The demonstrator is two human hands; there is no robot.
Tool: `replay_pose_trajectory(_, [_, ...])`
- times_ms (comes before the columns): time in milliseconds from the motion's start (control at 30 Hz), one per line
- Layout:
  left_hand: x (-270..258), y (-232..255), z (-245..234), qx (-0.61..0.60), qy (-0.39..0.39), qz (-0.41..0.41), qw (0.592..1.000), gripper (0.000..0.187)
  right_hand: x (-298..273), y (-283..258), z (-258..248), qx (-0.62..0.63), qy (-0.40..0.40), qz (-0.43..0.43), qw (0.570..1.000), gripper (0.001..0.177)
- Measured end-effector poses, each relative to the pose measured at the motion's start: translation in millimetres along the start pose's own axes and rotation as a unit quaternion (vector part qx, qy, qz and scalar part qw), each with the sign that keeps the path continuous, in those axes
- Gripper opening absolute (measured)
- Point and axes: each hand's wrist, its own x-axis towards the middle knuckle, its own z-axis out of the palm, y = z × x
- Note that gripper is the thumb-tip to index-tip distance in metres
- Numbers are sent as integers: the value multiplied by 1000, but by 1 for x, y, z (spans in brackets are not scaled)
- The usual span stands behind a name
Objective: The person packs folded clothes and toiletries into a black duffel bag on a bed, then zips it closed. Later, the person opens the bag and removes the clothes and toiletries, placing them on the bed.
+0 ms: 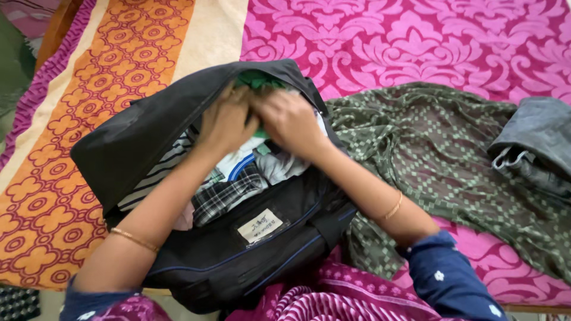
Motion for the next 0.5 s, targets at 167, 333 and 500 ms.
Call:
replay_pose_trajectory(167, [8,-17,19,-128,34,16,991,69,7,23,10,62,-36,38,997,66])
replay_pose_trajectory(333, [5,-32,51,-104,35,27,994,64,0,29,25,114,-92,99,984,62])
replay_pose_trajectory(500, [4,-25,47,-52,49,37,997,60,8,30,20,130,-80,77,985,60])
